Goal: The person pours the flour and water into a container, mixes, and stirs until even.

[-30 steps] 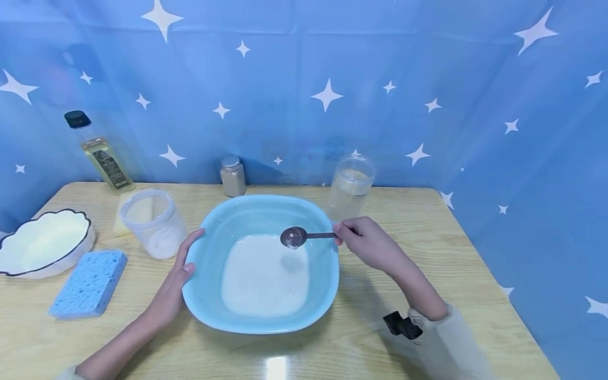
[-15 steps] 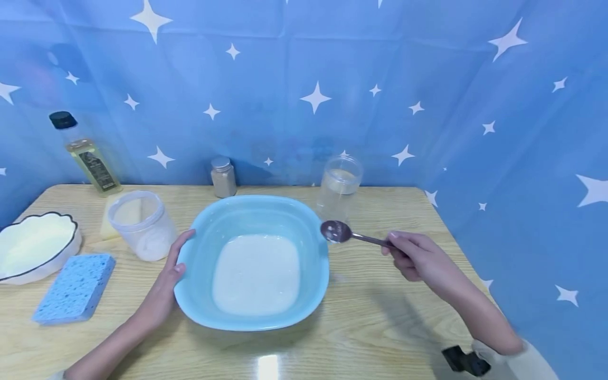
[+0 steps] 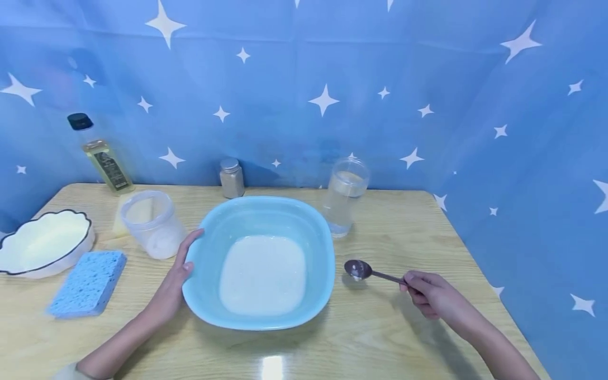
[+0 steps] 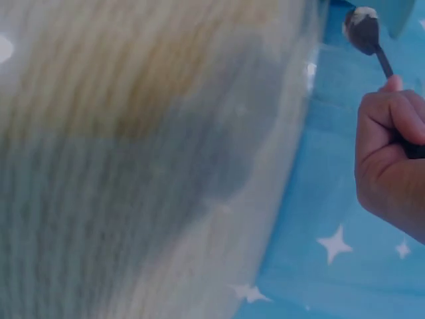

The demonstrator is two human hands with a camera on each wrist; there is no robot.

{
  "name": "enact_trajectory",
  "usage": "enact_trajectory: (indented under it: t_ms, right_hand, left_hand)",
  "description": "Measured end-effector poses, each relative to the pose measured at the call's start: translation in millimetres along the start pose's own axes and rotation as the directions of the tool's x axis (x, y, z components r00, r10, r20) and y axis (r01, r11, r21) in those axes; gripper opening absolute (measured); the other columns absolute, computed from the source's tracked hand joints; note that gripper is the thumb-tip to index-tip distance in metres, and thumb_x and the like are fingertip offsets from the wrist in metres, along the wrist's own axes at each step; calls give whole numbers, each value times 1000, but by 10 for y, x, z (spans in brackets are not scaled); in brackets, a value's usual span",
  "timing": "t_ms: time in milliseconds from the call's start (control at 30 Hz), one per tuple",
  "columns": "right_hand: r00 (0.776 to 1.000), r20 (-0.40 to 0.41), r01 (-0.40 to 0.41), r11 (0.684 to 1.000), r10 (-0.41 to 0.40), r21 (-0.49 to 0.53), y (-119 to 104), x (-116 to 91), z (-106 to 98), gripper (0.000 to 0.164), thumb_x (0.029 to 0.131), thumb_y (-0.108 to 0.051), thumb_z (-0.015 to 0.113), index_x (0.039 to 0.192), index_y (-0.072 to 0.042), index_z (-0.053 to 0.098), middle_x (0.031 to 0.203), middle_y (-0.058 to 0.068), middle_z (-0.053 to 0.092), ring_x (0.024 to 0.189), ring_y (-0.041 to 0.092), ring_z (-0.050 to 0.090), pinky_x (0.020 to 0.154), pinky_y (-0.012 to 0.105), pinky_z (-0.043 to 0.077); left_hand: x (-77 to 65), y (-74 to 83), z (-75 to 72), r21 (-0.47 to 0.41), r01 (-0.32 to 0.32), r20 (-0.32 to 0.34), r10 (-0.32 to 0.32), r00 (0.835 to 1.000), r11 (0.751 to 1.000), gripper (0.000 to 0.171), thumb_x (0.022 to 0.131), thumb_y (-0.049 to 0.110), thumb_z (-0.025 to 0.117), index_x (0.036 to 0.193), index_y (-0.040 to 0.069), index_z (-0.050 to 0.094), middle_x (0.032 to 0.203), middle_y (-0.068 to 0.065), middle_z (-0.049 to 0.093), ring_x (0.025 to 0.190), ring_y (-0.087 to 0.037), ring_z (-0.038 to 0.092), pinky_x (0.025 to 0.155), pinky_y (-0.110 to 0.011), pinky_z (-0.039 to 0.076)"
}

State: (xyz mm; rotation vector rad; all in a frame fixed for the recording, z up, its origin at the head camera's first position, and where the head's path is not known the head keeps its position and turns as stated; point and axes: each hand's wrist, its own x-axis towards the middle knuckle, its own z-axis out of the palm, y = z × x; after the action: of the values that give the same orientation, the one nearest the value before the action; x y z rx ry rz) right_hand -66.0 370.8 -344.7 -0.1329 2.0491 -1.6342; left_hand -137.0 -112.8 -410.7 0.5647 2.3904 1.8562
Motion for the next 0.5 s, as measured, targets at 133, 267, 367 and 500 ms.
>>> enact_trajectory:
  t_ms: [133,267,367,500]
  right_hand:
    - [999,21,-32,999,33,-20,46,48,27,36,104,-22,25,91,4,47,59,1,17,44,17,10,40,37,8]
    - [998,-7,-56,994,55,-95,63,126,62,40,103,-24,28,91,10,43,61,1,22,44,16,12,39,37,11]
    - [994,-35,-108,981,104,-159,77,197,79,41,103,-26,29,91,10,44,63,0,29,46,13,17,40,35,14]
    - [987,-49,-163,965,156,-204,101,267,85,37,103,-23,30,93,6,49,65,0,35,49,9,21,41,32,16]
  left_hand:
    - [10,-5,24,-18,-7,5,7,1000,1000,47,100,28,27,145,36,19,138,-12,38,97,-30,59,68,-32,54]
    - [-4,-2,10,-25,-8,-2,8,1000,1000,47,100,27,27,145,37,20,135,-13,42,92,-28,61,66,-33,54]
    - [-18,-7,-23,-16,-10,-2,10,1000,1000,47,100,28,27,145,37,19,136,-12,41,94,-28,60,68,-33,54]
    - [-23,-12,-48,-8,-18,-11,18,1000,1000,47,100,27,28,145,35,20,139,-11,39,97,-29,60,69,-32,53]
